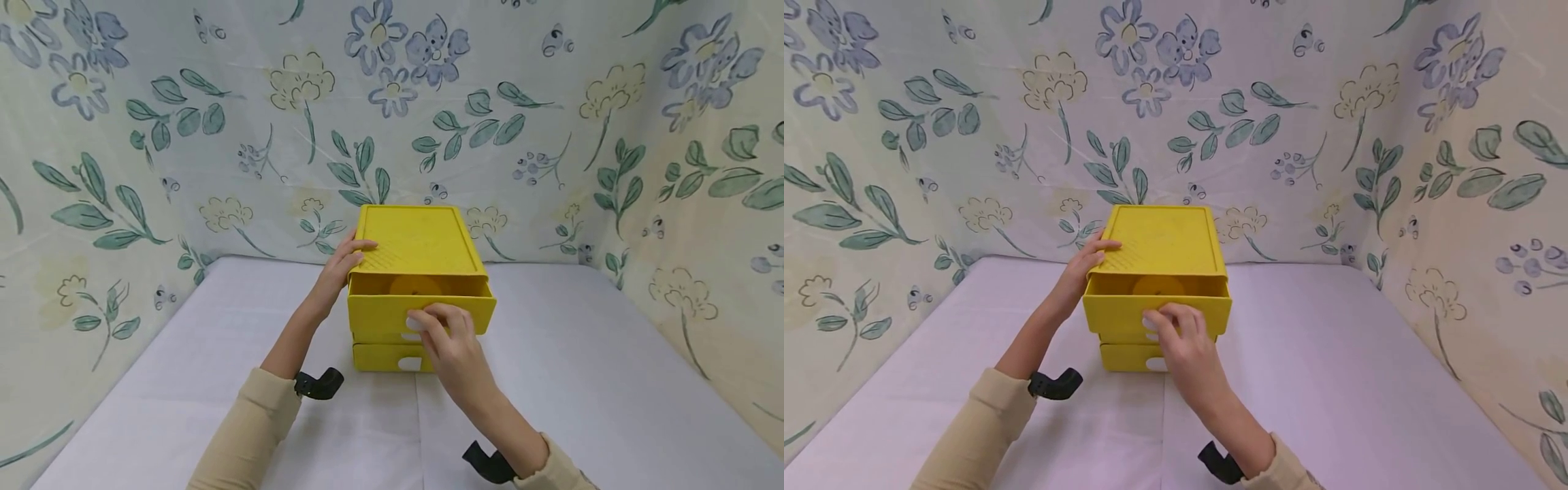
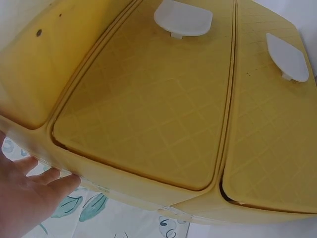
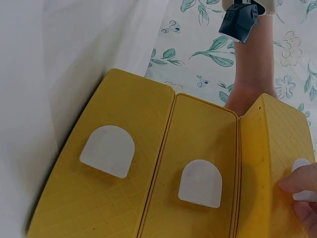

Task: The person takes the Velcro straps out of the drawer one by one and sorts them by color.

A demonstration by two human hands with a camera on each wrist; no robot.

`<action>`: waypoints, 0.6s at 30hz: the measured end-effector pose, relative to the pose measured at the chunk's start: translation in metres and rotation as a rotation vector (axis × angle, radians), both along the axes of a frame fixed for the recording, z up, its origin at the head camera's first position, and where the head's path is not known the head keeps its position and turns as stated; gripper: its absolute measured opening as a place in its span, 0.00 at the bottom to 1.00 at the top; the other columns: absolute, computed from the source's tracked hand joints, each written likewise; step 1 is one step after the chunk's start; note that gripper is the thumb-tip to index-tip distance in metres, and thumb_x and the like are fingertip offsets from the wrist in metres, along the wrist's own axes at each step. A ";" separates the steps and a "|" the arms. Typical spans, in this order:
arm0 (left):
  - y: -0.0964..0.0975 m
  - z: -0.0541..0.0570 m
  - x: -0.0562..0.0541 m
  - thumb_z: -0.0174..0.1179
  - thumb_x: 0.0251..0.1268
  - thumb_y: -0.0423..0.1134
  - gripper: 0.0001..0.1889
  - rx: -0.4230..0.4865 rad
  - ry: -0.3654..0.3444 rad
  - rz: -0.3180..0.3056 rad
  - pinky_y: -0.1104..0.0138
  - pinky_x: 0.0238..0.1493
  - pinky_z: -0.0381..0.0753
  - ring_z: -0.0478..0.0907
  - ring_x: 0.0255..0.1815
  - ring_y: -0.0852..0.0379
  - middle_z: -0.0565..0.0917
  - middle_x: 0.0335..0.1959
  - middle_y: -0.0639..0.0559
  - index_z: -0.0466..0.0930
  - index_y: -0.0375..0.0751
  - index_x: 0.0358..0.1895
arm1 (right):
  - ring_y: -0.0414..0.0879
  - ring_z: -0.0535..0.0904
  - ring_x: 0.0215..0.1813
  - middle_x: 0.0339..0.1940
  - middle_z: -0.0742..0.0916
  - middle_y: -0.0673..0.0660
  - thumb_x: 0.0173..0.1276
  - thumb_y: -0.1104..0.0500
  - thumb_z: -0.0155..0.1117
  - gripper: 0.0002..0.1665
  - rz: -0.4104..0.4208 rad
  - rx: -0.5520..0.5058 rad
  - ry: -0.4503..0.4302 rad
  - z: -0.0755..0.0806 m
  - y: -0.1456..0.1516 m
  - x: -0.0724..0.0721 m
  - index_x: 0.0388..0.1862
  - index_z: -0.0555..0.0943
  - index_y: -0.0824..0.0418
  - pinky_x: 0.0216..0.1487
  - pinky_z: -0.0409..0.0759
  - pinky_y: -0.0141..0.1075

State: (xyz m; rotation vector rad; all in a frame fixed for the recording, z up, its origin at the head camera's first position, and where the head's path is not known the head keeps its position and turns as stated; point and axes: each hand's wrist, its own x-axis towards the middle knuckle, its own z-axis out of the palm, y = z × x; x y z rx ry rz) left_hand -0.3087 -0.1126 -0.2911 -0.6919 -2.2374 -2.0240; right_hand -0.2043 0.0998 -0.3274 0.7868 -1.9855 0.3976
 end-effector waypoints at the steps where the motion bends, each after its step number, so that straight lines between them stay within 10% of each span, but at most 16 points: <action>1: 0.000 0.000 0.000 0.38 0.67 0.43 0.21 0.001 0.005 0.001 0.46 0.66 0.53 0.40 0.74 0.51 0.39 0.74 0.58 0.68 0.41 0.58 | 0.51 0.71 0.46 0.42 0.76 0.58 0.44 0.72 0.71 0.26 0.000 0.001 0.002 0.000 0.000 0.001 0.45 0.79 0.59 0.39 0.80 0.36; 10: 0.000 -0.001 0.001 0.39 0.66 0.44 0.21 0.009 0.024 0.008 0.45 0.66 0.54 0.40 0.74 0.51 0.40 0.74 0.58 0.69 0.41 0.57 | 0.51 0.71 0.45 0.42 0.76 0.58 0.44 0.72 0.71 0.26 0.018 -0.001 0.001 -0.001 0.000 0.007 0.45 0.78 0.59 0.39 0.80 0.37; 18: 0.001 0.008 0.010 0.37 0.67 0.40 0.20 0.013 0.009 -0.008 0.46 0.65 0.54 0.40 0.74 0.49 0.38 0.74 0.54 0.67 0.36 0.58 | 0.52 0.71 0.44 0.42 0.76 0.59 0.64 0.65 0.55 0.12 0.049 -0.011 0.010 -0.002 0.002 0.012 0.46 0.78 0.59 0.39 0.79 0.38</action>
